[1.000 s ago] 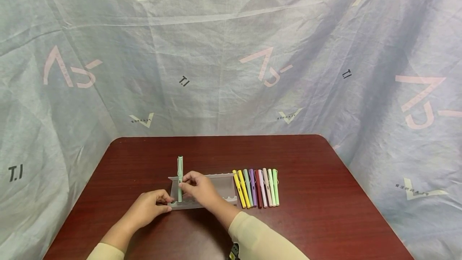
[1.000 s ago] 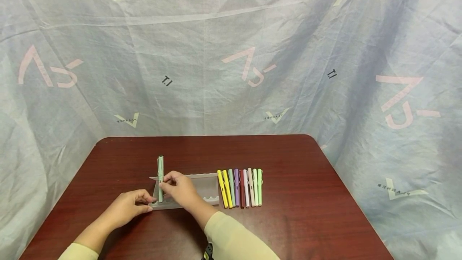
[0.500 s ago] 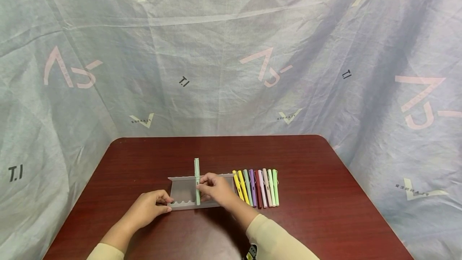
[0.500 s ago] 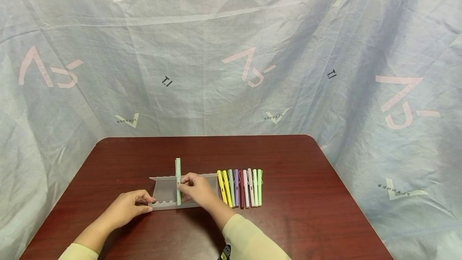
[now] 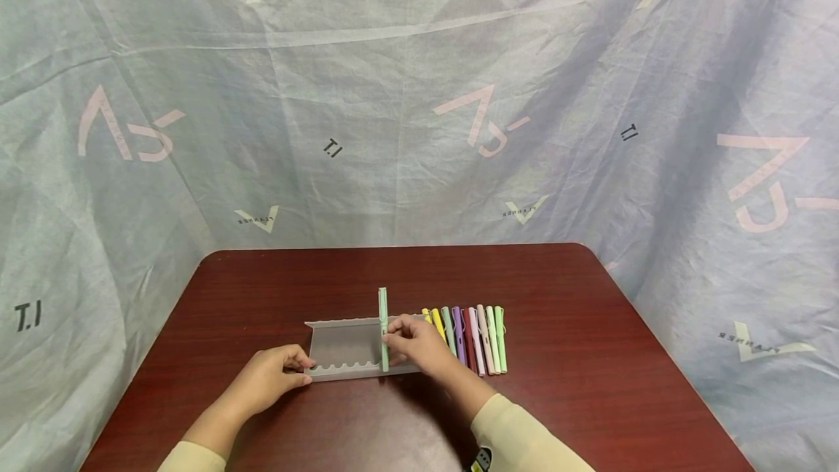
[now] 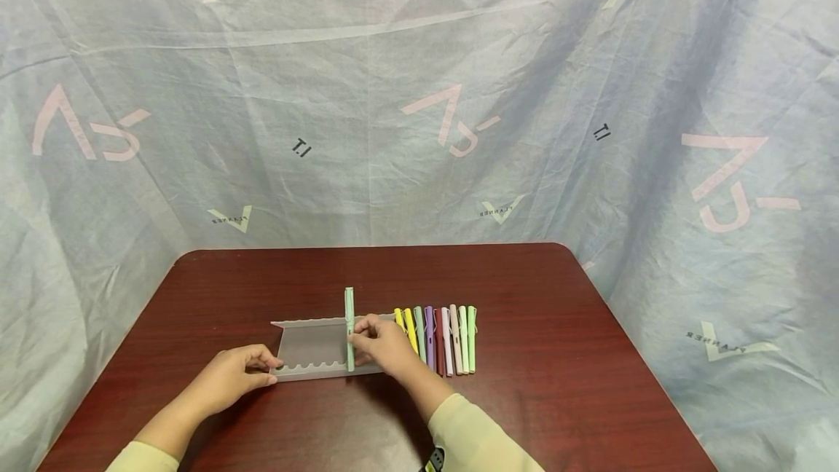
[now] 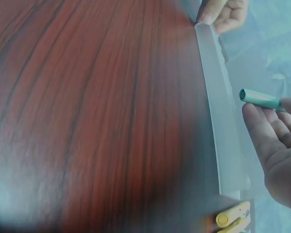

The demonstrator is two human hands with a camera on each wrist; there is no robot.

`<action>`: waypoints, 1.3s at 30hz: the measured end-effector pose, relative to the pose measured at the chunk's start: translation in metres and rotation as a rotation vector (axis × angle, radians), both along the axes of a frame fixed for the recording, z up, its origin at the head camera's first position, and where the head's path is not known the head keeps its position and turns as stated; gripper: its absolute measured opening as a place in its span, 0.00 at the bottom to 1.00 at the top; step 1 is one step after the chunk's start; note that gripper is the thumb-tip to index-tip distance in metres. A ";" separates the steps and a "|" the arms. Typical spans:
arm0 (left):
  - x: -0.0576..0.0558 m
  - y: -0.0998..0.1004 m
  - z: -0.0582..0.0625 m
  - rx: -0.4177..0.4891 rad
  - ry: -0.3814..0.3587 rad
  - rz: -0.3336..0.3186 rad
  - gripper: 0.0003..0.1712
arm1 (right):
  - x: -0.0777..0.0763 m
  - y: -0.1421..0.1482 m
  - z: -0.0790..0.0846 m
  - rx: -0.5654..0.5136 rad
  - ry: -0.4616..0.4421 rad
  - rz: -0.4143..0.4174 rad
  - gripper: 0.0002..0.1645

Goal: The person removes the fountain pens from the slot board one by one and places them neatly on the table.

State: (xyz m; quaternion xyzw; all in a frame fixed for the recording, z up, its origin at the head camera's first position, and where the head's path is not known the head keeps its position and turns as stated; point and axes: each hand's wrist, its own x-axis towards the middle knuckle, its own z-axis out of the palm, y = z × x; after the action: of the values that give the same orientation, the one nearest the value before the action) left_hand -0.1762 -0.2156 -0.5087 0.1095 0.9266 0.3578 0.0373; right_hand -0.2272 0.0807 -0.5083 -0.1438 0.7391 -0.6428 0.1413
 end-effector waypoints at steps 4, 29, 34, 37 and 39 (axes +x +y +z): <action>0.000 0.000 0.000 0.000 0.003 -0.001 0.08 | 0.000 0.010 0.000 0.002 -0.001 -0.011 0.12; -0.001 0.000 0.000 -0.006 -0.008 0.010 0.08 | 0.003 0.057 -0.001 0.056 0.015 -0.069 0.15; 0.000 0.000 0.000 0.003 -0.001 -0.002 0.08 | 0.002 0.069 -0.001 0.046 0.005 -0.087 0.14; 0.000 0.000 0.000 0.001 -0.004 -0.002 0.08 | 0.001 0.076 -0.002 0.047 0.007 -0.104 0.14; -0.001 0.000 0.000 -0.002 -0.010 0.003 0.08 | 0.001 0.080 -0.001 0.049 0.006 -0.113 0.14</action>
State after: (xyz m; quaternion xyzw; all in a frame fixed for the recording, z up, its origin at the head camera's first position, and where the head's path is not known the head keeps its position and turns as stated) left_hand -0.1769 -0.2158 -0.5087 0.1062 0.9270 0.3573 0.0414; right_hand -0.2258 0.1606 -0.5097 -0.1002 0.7620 -0.6310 0.1058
